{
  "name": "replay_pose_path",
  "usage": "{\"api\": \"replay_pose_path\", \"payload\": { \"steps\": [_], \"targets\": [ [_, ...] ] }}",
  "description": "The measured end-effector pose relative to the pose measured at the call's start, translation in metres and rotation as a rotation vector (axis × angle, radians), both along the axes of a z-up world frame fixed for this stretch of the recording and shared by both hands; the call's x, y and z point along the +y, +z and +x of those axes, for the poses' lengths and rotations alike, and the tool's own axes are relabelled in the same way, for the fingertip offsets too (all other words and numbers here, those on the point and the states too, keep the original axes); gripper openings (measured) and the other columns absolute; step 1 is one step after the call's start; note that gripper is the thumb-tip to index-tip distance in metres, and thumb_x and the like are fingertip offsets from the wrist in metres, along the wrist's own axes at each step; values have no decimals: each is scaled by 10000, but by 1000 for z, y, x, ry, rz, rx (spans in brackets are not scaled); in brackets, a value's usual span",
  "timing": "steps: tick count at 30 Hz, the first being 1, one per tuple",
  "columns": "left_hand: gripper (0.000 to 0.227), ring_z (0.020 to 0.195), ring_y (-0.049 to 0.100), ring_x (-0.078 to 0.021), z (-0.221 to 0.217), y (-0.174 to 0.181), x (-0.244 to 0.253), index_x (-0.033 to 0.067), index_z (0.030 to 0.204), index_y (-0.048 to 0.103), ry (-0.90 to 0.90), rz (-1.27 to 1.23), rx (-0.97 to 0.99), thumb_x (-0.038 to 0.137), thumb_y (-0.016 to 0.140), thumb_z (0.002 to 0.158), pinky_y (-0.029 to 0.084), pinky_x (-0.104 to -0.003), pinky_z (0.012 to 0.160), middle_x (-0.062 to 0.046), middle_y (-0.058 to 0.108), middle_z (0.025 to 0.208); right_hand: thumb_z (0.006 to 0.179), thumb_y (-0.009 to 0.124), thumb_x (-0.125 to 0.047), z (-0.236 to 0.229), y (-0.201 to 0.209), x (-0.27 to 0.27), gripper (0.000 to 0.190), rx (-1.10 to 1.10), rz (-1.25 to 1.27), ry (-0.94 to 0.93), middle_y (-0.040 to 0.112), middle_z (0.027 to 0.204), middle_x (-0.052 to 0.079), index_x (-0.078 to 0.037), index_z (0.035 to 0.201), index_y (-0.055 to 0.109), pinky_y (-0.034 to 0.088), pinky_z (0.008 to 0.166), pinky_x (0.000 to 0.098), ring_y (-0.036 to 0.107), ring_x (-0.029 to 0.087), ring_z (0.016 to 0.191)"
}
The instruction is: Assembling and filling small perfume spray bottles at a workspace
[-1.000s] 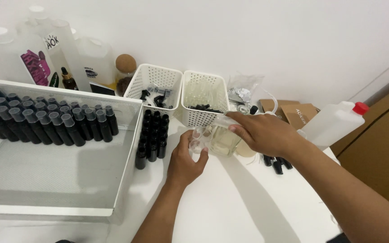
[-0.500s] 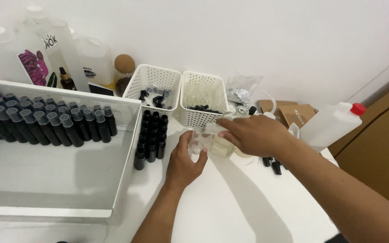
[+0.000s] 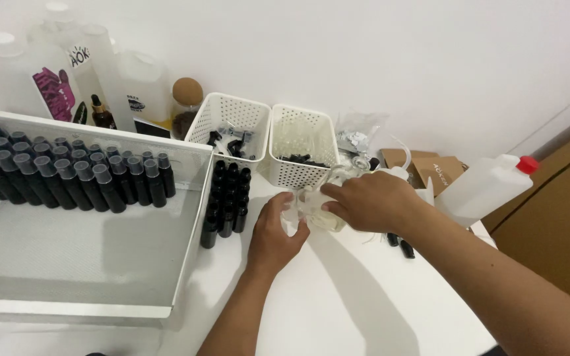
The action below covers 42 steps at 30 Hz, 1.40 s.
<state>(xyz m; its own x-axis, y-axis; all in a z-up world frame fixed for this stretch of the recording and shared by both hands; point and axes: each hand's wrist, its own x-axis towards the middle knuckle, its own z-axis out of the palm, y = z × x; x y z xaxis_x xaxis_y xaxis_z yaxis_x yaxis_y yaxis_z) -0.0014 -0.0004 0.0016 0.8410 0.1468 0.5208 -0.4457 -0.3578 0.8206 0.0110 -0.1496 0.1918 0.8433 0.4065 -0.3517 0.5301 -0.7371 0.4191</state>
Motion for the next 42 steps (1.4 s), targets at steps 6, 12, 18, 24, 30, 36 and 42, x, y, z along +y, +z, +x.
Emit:
{"api": "replay_pose_path", "payload": {
  "steps": [6,12,18,24,30,36,42],
  "targets": [
    [523,1103,703,-306,4,-4,-1,71,1299,541,7,6,-39,141,726,814,594,-436,953,-138,684,1169,1062,286,-469,-8,5,-2,522,40,73,-110,759,1021,140,-245,1497,469,603,847,515,765,375,917],
    [523,1101,703,-306,2,-2,-2,71,1311,531,-11,8,-6,184,723,837,591,-431,955,-143,686,1165,1062,329,-466,-17,18,-2,520,95,193,-172,735,1202,160,-229,1502,474,565,962,523,754,371,1051],
    [571,1135,688,-362,2,-14,-1,88,1348,489,-13,-153,35,295,694,856,572,-474,945,-190,688,1188,1011,480,-441,-24,14,-11,507,192,1023,-358,765,1151,236,-87,1373,463,546,978,585,791,413,1007],
    [594,880,736,-323,5,-26,0,75,1302,508,28,-193,-148,476,544,866,602,-424,753,-129,721,967,949,732,-357,-4,-25,-9,375,-70,1384,-293,743,1015,98,-56,1165,673,587,850,385,736,239,991],
    [595,839,733,-274,3,-23,-1,61,1299,504,73,-183,-179,476,524,874,606,-390,717,-96,727,964,890,802,-298,7,-50,14,400,-183,1372,-422,776,1101,136,-43,1175,686,637,762,340,772,258,985],
    [611,855,732,-315,7,-27,-1,50,1312,498,42,-193,-144,463,540,863,601,-437,746,-127,724,997,974,677,-208,15,-53,31,376,-197,1333,-452,760,1138,161,-17,1293,625,643,637,328,789,225,761],
    [610,862,738,-321,7,-31,-1,53,1309,513,37,-182,-143,469,545,864,607,-429,745,-126,730,1002,976,649,-209,19,-48,39,391,-174,1321,-512,774,1103,109,-71,1335,584,623,622,333,774,214,668]
  ]
}}
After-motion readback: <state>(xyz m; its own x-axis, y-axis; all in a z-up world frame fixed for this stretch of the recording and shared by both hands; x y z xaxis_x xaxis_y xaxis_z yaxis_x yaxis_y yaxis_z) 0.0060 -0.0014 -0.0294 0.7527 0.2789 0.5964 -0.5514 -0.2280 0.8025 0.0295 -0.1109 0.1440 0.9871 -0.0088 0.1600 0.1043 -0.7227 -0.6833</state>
